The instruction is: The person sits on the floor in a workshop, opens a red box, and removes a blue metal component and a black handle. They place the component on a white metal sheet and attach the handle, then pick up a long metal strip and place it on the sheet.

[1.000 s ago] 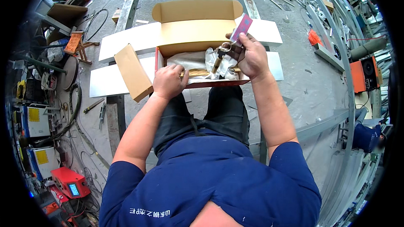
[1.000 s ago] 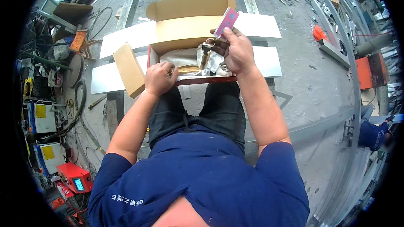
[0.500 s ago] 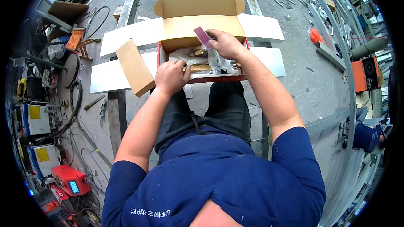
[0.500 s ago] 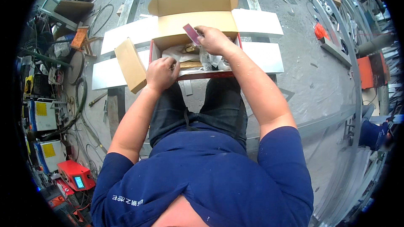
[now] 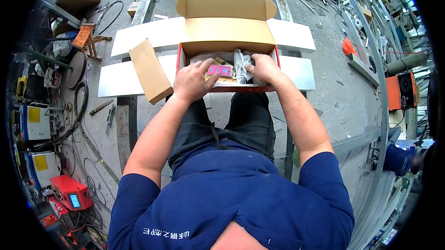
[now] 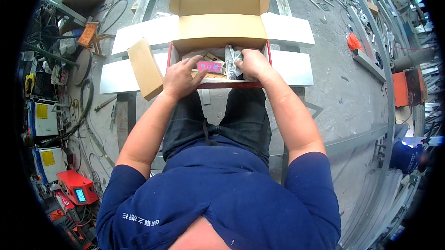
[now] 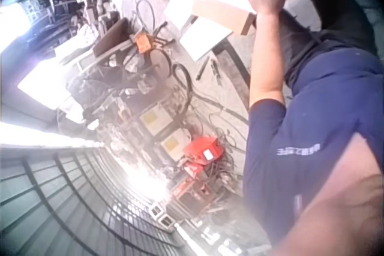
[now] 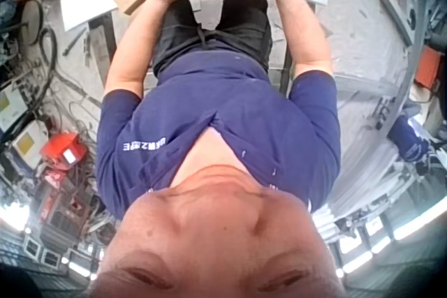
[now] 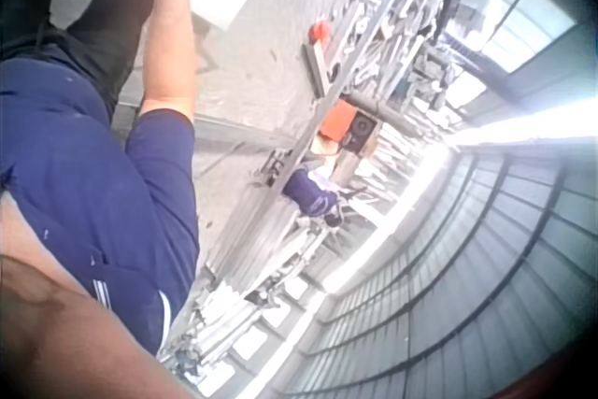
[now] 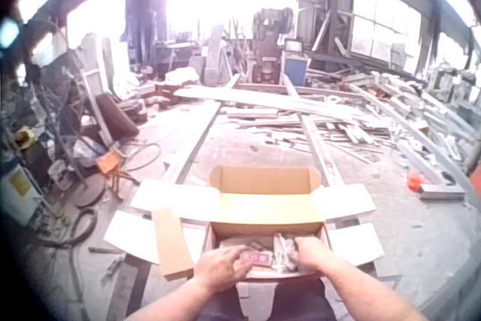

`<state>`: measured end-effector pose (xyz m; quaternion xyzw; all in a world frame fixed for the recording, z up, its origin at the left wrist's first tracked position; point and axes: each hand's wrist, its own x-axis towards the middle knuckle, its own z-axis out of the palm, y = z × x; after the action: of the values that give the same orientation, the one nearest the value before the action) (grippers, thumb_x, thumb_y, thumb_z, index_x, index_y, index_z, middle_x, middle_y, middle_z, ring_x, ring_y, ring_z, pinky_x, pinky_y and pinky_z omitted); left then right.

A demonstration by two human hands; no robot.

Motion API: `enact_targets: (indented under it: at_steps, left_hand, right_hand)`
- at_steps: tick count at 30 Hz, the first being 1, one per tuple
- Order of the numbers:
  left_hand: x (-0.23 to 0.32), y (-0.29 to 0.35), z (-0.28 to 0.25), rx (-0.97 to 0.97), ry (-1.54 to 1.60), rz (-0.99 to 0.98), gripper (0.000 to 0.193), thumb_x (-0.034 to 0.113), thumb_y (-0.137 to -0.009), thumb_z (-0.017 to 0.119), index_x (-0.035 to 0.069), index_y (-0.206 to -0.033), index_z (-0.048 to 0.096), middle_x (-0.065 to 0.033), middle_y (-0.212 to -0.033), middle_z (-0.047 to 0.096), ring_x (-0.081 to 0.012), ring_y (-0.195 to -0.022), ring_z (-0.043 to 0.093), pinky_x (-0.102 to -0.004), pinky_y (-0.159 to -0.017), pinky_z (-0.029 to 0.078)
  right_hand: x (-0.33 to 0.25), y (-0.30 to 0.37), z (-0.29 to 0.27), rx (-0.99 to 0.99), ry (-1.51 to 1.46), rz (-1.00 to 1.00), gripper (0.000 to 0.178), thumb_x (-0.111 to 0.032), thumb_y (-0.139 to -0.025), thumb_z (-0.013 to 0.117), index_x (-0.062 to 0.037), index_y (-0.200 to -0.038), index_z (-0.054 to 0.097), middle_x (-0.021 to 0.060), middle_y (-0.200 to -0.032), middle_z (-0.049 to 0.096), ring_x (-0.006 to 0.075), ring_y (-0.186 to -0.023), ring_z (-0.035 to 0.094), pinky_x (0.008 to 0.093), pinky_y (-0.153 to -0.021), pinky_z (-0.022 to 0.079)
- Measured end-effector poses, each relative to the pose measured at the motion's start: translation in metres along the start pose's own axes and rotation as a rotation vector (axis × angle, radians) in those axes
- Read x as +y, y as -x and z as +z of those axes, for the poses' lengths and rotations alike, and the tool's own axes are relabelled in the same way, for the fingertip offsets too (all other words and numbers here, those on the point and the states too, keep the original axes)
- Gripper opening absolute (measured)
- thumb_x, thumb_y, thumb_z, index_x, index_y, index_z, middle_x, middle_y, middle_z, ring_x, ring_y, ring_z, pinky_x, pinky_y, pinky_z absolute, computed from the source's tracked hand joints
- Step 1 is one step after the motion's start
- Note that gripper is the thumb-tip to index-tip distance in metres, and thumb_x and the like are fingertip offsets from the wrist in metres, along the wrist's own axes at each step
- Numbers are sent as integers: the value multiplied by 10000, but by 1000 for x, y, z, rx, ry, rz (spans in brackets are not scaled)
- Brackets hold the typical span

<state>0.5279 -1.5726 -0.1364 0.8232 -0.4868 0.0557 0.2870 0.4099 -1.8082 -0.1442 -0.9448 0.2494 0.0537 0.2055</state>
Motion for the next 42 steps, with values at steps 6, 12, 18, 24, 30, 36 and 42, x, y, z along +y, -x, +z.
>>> enact_targets:
  at_steps: [6, 12, 18, 24, 30, 36, 42]
  left_hand:
    - [0, -10, -7, -381, -83, -111, 409, 471, -941, 552, 138, -1099, 731, -135, -967, 726, -329, -905, 691, -432, -829, 549]
    - [9, -11, -13, -433, -97, -208, 419, 463, -921, 580, 104, -1073, 736, -142, -995, 730, -327, -965, 684, -418, -862, 536]
    - [7, -11, -11, -434, -99, -103, 478, 474, -934, 560, 104, -1220, 661, -143, -1205, 661, -324, -1099, 632, -423, -957, 502]
    - [-8, -22, 2, -716, 52, -174, 690, 440, -911, 607, 68, -1466, 435, -168, -1506, 432, -365, -1355, 440, -417, -1119, 377]
    - [-25, -25, 14, -761, 123, -171, 734, 399, -895, 623, 71, -1503, 376, -203, -1527, 383, -373, -1382, 406, -406, -1150, 343]
    - [-20, -26, 12, -759, 37, -165, 676, 407, -874, 623, 122, -1462, 450, -242, -1392, 482, -440, -1285, 453, -457, -1115, 377]
    - [-21, -22, 13, -670, 46, -118, 597, 392, -885, 608, 73, -1385, 533, -215, -1352, 532, -396, -1267, 488, -434, -1095, 396]
  right_hand:
    - [12, -4, -2, 291, 125, -13, 145, -126, -875, 606, -24, -928, 694, 206, -950, 698, 382, -925, 663, 463, -841, 527]
    - [-3, 5, -16, 545, -66, -52, 179, -178, -905, 584, -24, -930, 672, 198, -972, 692, 392, -905, 666, 483, -825, 530]
    - [11, 0, -6, -2, 43, 146, 330, -258, -885, 594, 39, -929, 729, 265, -948, 690, 410, -892, 675, 444, -853, 538]
    - [8, -6, 7, -92, -210, 129, 375, -232, -763, 708, 70, -985, 708, 266, -955, 702, 386, -900, 682, 414, -842, 533]
    - [-11, 14, 3, 398, -244, 36, 251, -221, -802, 691, 9, -899, 720, 246, -927, 696, 391, -928, 668, 453, -877, 520]
    - [-27, 15, 6, 211, -140, -8, 284, -251, -839, 691, -25, -1009, 662, 217, -1019, 689, 388, -992, 655, 464, -898, 515]
    - [11, 1, 20, 424, -89, -35, 354, -76, -829, 598, -78, -1181, 644, 190, -1216, 599, 405, -1061, 626, 465, -915, 513]
